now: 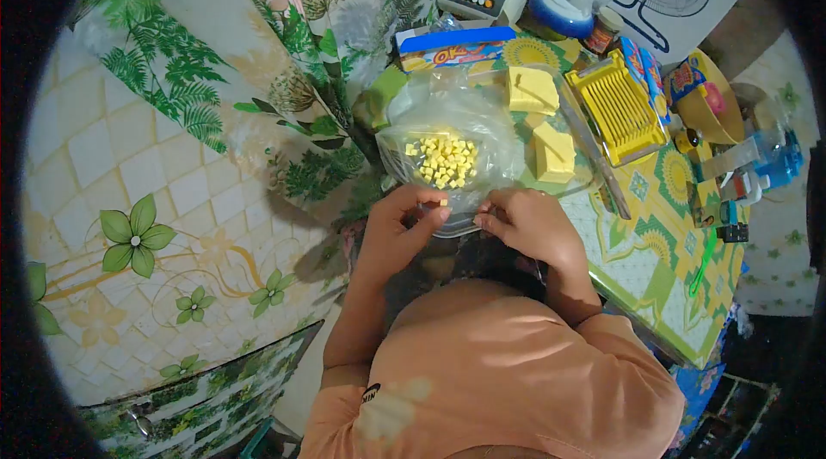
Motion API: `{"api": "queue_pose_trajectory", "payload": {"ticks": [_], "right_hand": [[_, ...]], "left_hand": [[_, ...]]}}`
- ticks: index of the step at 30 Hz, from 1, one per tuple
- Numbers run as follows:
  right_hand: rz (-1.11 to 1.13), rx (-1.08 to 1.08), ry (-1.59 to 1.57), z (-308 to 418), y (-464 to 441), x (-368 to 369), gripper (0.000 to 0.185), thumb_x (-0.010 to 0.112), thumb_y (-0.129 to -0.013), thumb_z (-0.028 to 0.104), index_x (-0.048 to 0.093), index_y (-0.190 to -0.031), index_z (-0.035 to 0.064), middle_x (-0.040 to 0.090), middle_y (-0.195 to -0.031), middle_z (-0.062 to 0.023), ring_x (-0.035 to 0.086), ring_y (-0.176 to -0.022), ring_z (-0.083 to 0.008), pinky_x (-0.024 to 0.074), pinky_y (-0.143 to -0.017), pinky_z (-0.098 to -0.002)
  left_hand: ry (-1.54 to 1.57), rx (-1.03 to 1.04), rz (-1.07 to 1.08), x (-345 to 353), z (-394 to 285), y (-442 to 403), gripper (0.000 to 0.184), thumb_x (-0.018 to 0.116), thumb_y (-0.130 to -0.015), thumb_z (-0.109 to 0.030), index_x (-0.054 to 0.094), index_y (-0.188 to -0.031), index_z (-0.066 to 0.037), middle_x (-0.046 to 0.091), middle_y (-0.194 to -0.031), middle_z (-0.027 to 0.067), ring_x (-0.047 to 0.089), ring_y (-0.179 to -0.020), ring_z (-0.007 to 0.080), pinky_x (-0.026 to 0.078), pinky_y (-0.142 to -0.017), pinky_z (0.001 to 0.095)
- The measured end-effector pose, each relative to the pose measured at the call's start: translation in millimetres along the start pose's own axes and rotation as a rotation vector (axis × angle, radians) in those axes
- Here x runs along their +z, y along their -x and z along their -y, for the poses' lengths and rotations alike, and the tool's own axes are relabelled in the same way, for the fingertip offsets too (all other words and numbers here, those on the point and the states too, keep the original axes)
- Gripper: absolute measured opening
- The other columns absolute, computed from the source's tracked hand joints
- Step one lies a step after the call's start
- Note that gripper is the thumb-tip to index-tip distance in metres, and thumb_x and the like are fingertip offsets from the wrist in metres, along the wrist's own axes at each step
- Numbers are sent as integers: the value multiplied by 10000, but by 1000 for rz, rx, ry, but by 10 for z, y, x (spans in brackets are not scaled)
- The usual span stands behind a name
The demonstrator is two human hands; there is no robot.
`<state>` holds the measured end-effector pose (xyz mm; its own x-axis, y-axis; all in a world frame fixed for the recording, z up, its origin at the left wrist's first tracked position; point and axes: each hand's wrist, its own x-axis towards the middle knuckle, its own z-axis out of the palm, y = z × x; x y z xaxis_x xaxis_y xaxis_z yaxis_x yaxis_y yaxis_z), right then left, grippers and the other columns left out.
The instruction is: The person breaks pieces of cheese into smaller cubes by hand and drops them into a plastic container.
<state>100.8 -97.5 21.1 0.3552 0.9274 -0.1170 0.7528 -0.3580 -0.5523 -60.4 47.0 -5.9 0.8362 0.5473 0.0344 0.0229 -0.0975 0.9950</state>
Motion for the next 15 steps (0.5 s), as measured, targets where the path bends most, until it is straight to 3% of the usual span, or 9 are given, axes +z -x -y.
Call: {"api": "queue_pose_trajectory", "payload": {"ticks": [1, 4, 7, 10, 15], "right_hand": [[3, -4, -20, 7, -10, -5, 246, 588, -841, 280, 636, -934, 58, 637, -769, -118, 620, -748, -287, 467, -653, -389], [-80, -140, -469, -26, -76, 7, 256, 570, -851, 245, 600, -1000, 39, 609, -851, -86, 583, -760, -196, 473, -634, -335], [-64, -58, -1159, -47, -176, 81, 241, 551, -839, 155, 567, -1034, 15, 555, -954, -67, 522, -791, -125, 470, -626, -278], [28, -51, -1616, -61, -219, 45, 238, 497, -847, 56, 543, -1077, 13, 551, -1009, -65, 537, -808, -112, 478, -633, -244], [68, -21, -1776, -69, -268, 112, 313, 479, -856, 33, 477, -1165, -15, 583, -925, -89, 548, -747, -120, 494, -619, -253]], "left_hand": [[27, 39, -6, -1, -8, 4, 166, 665, -822, -96, 639, -974, -36, 612, -878, 11, 571, -767, 65, 479, -615, 212], [67, 68, 22, -9, -5, 16, 162, 660, -823, -78, 637, -973, -24, 615, -875, 14, 562, -805, 65, 461, -677, 213], [88, 80, 5, 10, 9, 16, 160, 655, -823, -61, 633, -972, -7, 612, -874, 18, 553, -814, 65, 444, -714, 220], [118, 115, -60, 52, 31, 0, 157, 649, -824, -50, 632, -971, 1, 606, -886, 20, 553, -802, 73, 442, -728, 227], [59, 250, -155, 132, -33, -82, 178, 671, -789, -86, 645, -960, -41, 610, -873, 29, 556, -771, 91, 432, -656, 236]]}}
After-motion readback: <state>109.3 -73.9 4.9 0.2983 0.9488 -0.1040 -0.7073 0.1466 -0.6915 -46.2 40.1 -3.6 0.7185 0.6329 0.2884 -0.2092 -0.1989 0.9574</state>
